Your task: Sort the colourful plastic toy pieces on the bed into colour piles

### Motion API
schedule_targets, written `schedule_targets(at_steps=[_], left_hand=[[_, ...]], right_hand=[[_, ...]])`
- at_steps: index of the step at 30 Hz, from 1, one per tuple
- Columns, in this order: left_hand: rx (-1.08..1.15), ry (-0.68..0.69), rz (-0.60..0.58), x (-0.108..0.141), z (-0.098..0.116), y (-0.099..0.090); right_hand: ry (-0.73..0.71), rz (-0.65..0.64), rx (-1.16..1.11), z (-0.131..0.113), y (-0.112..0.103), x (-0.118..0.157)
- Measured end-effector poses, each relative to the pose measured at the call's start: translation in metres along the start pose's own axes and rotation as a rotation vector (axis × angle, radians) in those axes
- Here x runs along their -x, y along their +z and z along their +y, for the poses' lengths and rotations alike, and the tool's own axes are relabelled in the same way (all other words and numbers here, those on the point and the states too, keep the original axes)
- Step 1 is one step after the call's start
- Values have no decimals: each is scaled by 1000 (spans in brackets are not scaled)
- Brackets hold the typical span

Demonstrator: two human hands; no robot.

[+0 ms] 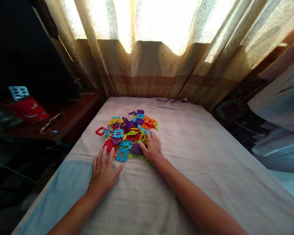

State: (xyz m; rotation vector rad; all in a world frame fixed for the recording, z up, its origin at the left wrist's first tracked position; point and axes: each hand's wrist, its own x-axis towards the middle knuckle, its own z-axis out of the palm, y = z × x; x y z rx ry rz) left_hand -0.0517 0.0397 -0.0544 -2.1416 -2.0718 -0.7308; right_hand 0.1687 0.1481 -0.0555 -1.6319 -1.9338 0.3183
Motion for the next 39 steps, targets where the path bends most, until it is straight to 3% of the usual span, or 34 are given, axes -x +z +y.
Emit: schedule_targets(at_steps=[4, 7, 9, 11, 13, 15, 18, 21, 25, 27, 32, 34, 39], left_hand=[[87, -60, 64, -28, 33, 17], [162, -135, 134, -54, 42, 14], [197, -109, 176, -72, 29, 4], [214, -88, 224, -92, 1, -4], [229, -155, 227, -115, -33, -7], [234, -305, 148, -137, -65, -2], [268, -467, 27, -157, -93, 14], [257, -444, -5, -160, -93, 29], [278, -327, -71, -157, -81, 34], [346, -316, -76, -160, -83, 31], [388, -337, 27, -192, -106, 21], [342, -343, -74, -209, -111, 23], [353, -315, -177, -237, -85, 48]], right_hand=[[-7, 53, -134, -21, 23, -29], [-62, 83, -163, -15, 20, -41], [-101, 125, -163, 2, 9, -57], [-89, 169, -147, 24, -4, -82], [-36, 173, -98, 44, -13, -115], [70, 140, -60, 56, -13, -148], [240, 62, -49, 55, 1, -187], [189, -29, -87, 32, 25, -207], [-19, -218, -159, -5, 48, -216], [-76, -223, -185, -11, 48, -217], [-54, -100, -159, 22, 23, -214], [8, -98, -133, 41, 14, -209], [22, -91, -159, 55, 16, -185]])
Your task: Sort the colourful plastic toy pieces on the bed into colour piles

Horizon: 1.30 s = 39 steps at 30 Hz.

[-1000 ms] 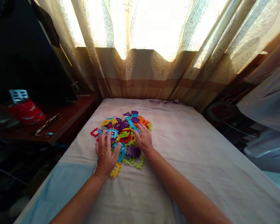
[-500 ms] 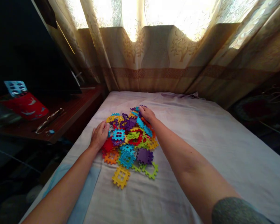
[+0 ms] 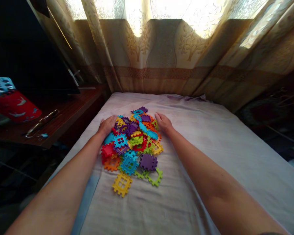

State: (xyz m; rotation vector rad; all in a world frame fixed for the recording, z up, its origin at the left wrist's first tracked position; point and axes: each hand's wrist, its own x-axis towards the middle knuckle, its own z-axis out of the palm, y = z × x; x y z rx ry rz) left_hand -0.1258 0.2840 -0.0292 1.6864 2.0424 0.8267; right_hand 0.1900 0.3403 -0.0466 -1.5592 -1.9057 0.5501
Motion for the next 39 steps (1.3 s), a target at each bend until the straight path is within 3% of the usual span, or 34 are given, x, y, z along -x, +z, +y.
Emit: schedule_targets(at_steps=[5, 8, 18, 21, 25, 26, 29, 33, 35, 37, 39], left_hand=[[48, 97, -44, 5, 43, 42], [106, 171, -70, 13, 73, 62], [164, 215, 33, 22, 153, 138], [145, 249, 87, 6, 158, 135], [29, 195, 141, -30, 141, 108], [-95, 132, 80, -38, 137, 104], [-143, 103, -17, -49, 132, 110], [-65, 200, -102, -40, 148, 143], [5, 246, -136, -30, 158, 151], [72, 277, -148, -18, 161, 144], [115, 283, -140, -1, 154, 124]], right_hand=[[-115, 18, -135, -5, 4, 22], [-59, 70, -211, 4, -9, 29], [132, 253, -505, 86, -72, 55], [177, 310, -595, 101, -81, 62], [177, 396, -683, 106, -79, 65], [182, 407, -705, 106, -77, 65], [203, 418, -781, 105, -73, 63], [217, 418, -841, 109, -70, 62], [234, 432, -870, 110, -71, 62], [269, 465, -917, 110, -73, 61], [322, 506, -990, 109, -77, 61]])
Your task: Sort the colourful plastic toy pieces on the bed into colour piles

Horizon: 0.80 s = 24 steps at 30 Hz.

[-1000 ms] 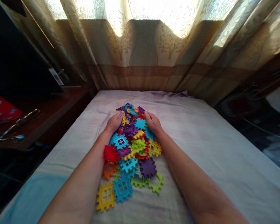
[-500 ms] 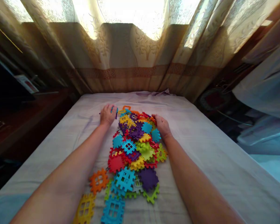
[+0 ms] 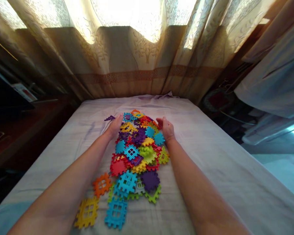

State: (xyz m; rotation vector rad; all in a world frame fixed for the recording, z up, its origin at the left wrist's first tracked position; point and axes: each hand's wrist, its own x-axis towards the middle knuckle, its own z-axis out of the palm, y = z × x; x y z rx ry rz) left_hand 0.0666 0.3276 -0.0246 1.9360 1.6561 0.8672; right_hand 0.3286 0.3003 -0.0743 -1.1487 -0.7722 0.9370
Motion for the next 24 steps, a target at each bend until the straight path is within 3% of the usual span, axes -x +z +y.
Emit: schedule_targets(at_steps=[3, 6, 9, 11, 14, 18, 21, 24], left_hand=[[68, -41, 55, 56, -10, -38], [90, -89, 117, 134, -27, -64], [70, -80, 172, 207, -40, -62], [50, -53, 219, 235, -39, -48], [58, -10, 311, 239, -24, -21], [165, -72, 474, 203, 11, 12], [209, -101, 474, 181, 30, 28], [244, -90, 424, 186, 33, 31]], right_hand=[[55, 51, -87, -7, -5, 4], [34, 65, -17, -11, -12, 18], [-22, 87, 99, -12, -19, 40], [-52, 114, 134, -13, -24, 58], [-53, 177, 156, -15, -28, 85], [12, 277, 83, -20, -30, 119], [14, 276, 55, -24, -35, 146], [-79, 166, 151, -24, -48, 175]])
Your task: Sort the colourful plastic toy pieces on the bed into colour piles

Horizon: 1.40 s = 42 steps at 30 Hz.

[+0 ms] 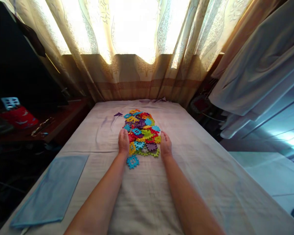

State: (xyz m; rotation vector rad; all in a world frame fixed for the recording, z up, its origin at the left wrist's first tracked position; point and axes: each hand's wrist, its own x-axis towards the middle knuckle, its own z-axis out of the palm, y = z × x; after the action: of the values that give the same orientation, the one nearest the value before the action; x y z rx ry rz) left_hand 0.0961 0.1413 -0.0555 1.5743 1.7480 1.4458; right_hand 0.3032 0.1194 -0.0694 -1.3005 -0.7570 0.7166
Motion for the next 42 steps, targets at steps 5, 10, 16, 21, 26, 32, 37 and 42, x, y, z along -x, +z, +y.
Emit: schedule_targets(at_steps=[5, 10, 16, 21, 26, 32, 37, 42], left_hand=[[-202, 225, -331, 51, -8, -46], [-561, 356, -510, 82, 8, -63], [-603, 251, -336, 57, 18, -43], [-398, 340, -258, 70, -6, -72], [-285, 248, -151, 88, -20, -113], [-178, 176, -145, 87, -15, -119], [-114, 148, -150, 85, -15, -117], [-84, 143, -160, 85, -17, -115]], right_hand=[[-364, -124, 300, -4, -32, 33], [-553, -359, 531, -21, -33, 52], [-586, -417, 613, -23, -31, 54], [-491, -318, 530, -17, -39, 40], [-456, -254, 611, -16, -44, 33], [-516, -271, 794, -19, -46, 41], [-510, -253, 878, -20, -46, 46], [-491, -272, 847, -20, -48, 43]])
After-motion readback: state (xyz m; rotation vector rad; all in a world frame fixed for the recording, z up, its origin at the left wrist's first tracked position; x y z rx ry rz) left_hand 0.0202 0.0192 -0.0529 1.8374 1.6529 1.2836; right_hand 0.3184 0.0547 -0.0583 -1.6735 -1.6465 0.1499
